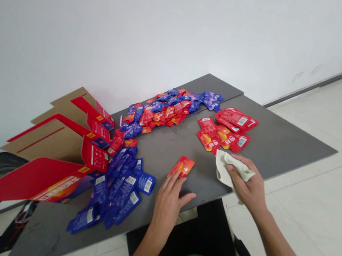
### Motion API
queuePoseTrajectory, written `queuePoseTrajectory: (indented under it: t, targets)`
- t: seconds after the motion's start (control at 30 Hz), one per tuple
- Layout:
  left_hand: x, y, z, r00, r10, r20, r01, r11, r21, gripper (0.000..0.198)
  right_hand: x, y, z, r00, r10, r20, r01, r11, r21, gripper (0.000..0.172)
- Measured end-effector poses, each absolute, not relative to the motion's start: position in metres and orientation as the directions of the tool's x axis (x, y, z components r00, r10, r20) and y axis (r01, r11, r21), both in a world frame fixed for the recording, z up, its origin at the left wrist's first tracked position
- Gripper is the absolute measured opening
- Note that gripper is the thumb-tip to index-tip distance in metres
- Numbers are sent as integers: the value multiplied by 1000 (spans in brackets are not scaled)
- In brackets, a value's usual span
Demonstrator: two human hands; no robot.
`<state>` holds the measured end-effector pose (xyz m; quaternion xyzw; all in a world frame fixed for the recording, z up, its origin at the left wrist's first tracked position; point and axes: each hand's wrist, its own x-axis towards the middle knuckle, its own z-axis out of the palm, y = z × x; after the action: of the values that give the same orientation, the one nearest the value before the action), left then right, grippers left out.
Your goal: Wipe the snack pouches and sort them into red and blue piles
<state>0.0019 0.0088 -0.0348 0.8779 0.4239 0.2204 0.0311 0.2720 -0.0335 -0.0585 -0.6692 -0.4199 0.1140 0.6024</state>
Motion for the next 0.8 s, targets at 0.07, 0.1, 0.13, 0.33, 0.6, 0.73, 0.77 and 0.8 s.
queuePoseTrajectory:
  t: [0.07,0.1,0.13,0.33,0.6,0.73,0.77,0.8]
  targets:
    - [11,12,-26,471,817,332,782,-561,271,45,272,-33,-59,618,703,351,426,75,-901,45]
    - [14,14,-22,435,846,308,810,-517,276,47,272,-33,-59,618,705,348,426,71,-902,46]
    - [18,16,-19,402,870,286,835,-477,274,50,272,-33,-59,618,708,343,426,65,-902,46]
    - [22,29,-9,361,914,185,899,-394,194,41,274,-33,-59,598,727,338,446,49,-894,48]
    - [31,49,23,392,915,-90,918,-383,105,22,273,-33,-57,589,733,341,448,55,-893,47]
    - [27,57,33,395,912,-107,915,-381,130,28,273,-33,-55,586,737,337,443,58,-895,47]
    - [25,58,34,391,914,-107,916,-374,144,30,273,-33,-55,586,738,335,441,56,-896,47]
    - [25,60,36,387,916,-109,915,-367,165,31,273,-32,-55,587,738,333,440,54,-896,47]
